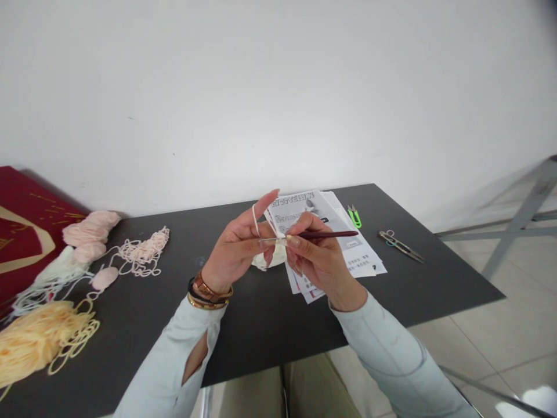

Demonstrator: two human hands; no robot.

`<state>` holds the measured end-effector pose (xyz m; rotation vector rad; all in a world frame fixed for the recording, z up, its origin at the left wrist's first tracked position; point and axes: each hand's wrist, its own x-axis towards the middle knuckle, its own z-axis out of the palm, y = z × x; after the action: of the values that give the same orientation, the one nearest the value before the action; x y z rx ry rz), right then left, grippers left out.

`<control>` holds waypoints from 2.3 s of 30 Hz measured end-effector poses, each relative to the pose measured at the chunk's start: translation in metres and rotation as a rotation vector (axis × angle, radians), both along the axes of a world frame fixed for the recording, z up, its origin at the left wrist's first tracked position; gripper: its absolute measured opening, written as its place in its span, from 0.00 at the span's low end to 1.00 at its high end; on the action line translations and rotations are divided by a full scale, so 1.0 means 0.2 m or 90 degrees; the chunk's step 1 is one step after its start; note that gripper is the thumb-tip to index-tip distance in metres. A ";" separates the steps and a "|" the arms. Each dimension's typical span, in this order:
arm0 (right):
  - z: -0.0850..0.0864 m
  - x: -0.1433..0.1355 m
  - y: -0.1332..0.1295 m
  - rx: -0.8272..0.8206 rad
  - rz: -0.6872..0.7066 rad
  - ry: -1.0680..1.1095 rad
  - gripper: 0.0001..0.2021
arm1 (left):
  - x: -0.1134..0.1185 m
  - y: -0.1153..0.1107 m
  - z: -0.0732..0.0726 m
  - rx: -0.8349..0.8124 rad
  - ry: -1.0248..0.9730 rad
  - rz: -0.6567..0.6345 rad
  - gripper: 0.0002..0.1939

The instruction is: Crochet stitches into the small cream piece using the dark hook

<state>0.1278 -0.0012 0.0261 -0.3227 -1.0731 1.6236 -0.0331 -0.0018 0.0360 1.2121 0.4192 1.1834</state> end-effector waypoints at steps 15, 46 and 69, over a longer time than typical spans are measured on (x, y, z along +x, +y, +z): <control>-0.01 -0.01 0.00 0.036 0.002 0.007 0.07 | 0.01 0.00 -0.01 -0.081 -0.024 -0.051 0.39; -0.02 0.00 0.00 0.100 0.029 0.028 0.09 | 0.08 -0.04 0.01 0.021 -0.082 0.026 0.34; -0.04 0.00 0.01 0.157 0.047 0.032 0.09 | 0.08 -0.05 0.02 0.018 -0.025 0.069 0.37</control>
<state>0.1279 0.0015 0.0187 -0.0792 -1.2448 1.5349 -0.0180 -0.0118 0.0398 1.2018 0.4449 1.3077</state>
